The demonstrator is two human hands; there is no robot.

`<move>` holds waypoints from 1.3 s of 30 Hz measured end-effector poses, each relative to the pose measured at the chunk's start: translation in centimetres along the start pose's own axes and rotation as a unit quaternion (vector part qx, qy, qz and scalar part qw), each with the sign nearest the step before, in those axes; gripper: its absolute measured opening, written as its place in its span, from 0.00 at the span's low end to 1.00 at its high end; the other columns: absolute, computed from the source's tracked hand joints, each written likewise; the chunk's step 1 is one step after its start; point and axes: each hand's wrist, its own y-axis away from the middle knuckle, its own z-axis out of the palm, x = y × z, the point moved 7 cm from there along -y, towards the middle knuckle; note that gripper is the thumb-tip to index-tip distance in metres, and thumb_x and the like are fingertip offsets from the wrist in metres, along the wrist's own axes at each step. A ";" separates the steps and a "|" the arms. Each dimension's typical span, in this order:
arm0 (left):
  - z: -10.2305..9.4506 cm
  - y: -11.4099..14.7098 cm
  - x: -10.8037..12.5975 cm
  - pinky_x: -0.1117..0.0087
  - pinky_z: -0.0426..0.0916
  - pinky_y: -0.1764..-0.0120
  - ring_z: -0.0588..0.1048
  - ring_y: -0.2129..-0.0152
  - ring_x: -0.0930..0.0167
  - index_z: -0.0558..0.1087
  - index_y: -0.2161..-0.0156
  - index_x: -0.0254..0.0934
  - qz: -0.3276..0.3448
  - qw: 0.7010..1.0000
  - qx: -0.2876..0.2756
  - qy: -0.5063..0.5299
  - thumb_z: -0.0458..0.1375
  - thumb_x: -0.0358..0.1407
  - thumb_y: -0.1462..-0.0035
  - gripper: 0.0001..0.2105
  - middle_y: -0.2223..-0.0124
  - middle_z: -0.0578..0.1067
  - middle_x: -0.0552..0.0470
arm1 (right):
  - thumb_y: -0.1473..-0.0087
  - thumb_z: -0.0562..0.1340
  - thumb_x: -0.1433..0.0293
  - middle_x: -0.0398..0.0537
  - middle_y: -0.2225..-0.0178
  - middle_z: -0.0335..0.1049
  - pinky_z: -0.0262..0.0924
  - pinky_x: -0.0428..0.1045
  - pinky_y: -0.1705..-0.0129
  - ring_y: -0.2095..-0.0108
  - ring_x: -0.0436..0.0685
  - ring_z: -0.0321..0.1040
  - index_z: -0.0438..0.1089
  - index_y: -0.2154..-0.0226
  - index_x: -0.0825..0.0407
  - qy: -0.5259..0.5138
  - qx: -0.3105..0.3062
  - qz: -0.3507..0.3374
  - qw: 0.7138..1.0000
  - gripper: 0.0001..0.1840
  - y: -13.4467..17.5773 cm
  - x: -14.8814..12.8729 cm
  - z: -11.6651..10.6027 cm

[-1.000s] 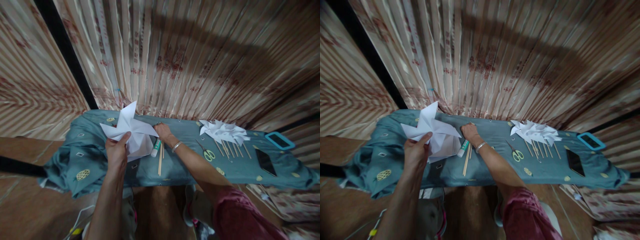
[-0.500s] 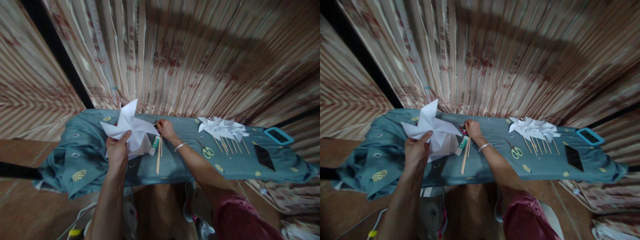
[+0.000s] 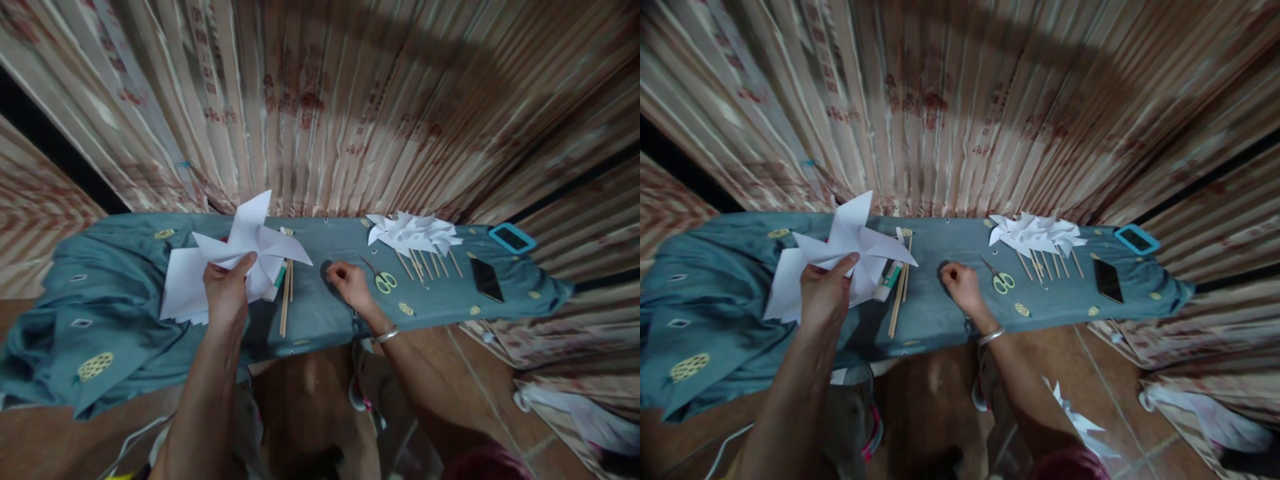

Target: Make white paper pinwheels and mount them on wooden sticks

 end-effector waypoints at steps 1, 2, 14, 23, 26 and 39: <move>0.3 0.2 -0.3 0.62 0.71 0.57 0.77 0.69 0.67 0.73 0.66 0.36 -0.006 1.000 -0.003 -0.009 0.71 0.33 0.69 0.20 0.70 0.78 0.54 | 0.46 0.58 0.70 0.51 0.70 0.77 0.66 0.55 0.54 0.66 0.57 0.73 0.73 0.70 0.53 0.025 0.001 -0.004 1.000 0.08 0.6 0.5 -0.8; 0.6 0.5 -0.6 0.62 0.72 0.58 0.77 0.69 0.67 0.73 0.65 0.36 -0.013 1.000 -0.007 -0.019 0.71 0.34 0.69 0.20 0.70 0.78 0.54 | 0.47 0.57 0.71 0.53 0.66 0.77 0.63 0.57 0.50 0.61 0.59 0.73 0.73 0.69 0.53 0.046 0.001 -0.011 0.999 0.08 1.1 0.9 -1.4; 3.6 2.0 -4.6 0.66 0.70 0.64 0.76 0.72 0.68 0.73 0.61 0.37 -0.047 0.992 -0.042 -0.111 0.71 0.35 0.69 0.24 0.69 0.78 0.54 | 0.42 0.56 0.71 0.51 0.54 0.76 0.60 0.52 0.44 0.51 0.56 0.71 0.76 0.62 0.51 0.073 -0.022 -0.057 0.995 0.13 1.3 4.0 -3.0; 5.2 2.6 -6.0 0.69 0.70 0.66 0.75 0.72 0.69 0.73 0.63 0.37 -0.048 0.989 -0.058 -0.128 0.70 0.34 0.71 0.23 0.69 0.78 0.55 | 0.45 0.61 0.72 0.47 0.56 0.77 0.60 0.52 0.46 0.53 0.56 0.70 0.78 0.65 0.48 0.066 -0.065 -0.076 0.993 0.09 0.2 3.3 -2.1; 5.4 2.5 -6.4 0.68 0.70 0.65 0.75 0.71 0.68 0.73 0.63 0.35 -0.048 0.987 -0.065 -0.137 0.70 0.35 0.70 0.23 0.68 0.78 0.53 | 0.47 0.62 0.73 0.49 0.57 0.76 0.60 0.53 0.46 0.53 0.57 0.70 0.77 0.68 0.50 0.066 -0.076 -0.076 0.992 0.07 0.5 3.1 -1.9; 5.9 2.7 -6.5 0.65 0.69 0.61 0.75 0.65 0.65 0.71 0.54 0.35 0.025 0.967 -0.108 -0.227 0.68 0.35 0.62 0.26 0.62 0.77 0.50 | 0.49 0.63 0.65 0.51 0.59 0.75 0.64 0.57 0.50 0.55 0.60 0.72 0.72 0.71 0.50 -0.167 0.104 -0.020 0.980 0.06 0.9 2.2 -8.1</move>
